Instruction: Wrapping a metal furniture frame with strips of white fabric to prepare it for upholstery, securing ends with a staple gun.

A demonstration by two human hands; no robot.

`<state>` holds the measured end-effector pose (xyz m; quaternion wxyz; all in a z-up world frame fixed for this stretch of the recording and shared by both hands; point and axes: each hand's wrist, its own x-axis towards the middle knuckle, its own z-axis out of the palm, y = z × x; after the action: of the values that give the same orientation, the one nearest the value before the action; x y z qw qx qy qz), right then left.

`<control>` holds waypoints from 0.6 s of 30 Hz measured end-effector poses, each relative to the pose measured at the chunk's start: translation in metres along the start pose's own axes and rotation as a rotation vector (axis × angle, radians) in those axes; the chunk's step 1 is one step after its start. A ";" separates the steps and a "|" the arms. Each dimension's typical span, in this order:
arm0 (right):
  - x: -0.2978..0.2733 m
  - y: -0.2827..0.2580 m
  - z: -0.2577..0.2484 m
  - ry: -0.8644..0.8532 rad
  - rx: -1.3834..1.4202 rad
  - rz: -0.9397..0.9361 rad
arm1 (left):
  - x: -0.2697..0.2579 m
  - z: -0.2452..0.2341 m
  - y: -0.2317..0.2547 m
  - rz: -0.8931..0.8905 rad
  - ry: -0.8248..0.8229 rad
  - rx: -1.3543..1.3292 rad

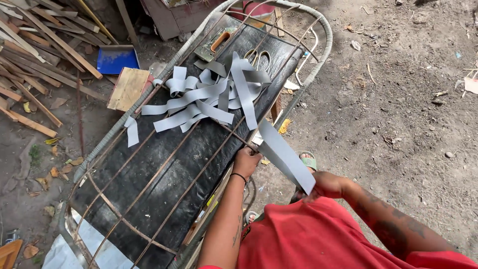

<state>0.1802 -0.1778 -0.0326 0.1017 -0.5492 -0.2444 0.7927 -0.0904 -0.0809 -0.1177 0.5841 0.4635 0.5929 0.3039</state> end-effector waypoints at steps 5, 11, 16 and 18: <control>0.097 0.050 -0.071 0.399 -0.805 -0.093 | -0.002 0.000 0.001 0.044 0.037 -0.018; 0.138 -0.070 0.022 0.269 -0.262 -0.413 | 0.000 0.001 -0.001 0.048 0.054 0.006; 0.087 -0.078 0.053 0.374 -0.500 -0.370 | -0.005 0.002 0.009 0.014 0.032 0.028; 0.093 -0.061 0.052 0.476 -0.776 -0.369 | 0.007 0.007 -0.005 0.007 0.029 0.069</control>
<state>0.0910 -0.1000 -0.0643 0.0813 -0.6601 -0.5848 0.4645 -0.0836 -0.0782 -0.1264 0.5579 0.4810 0.6100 0.2921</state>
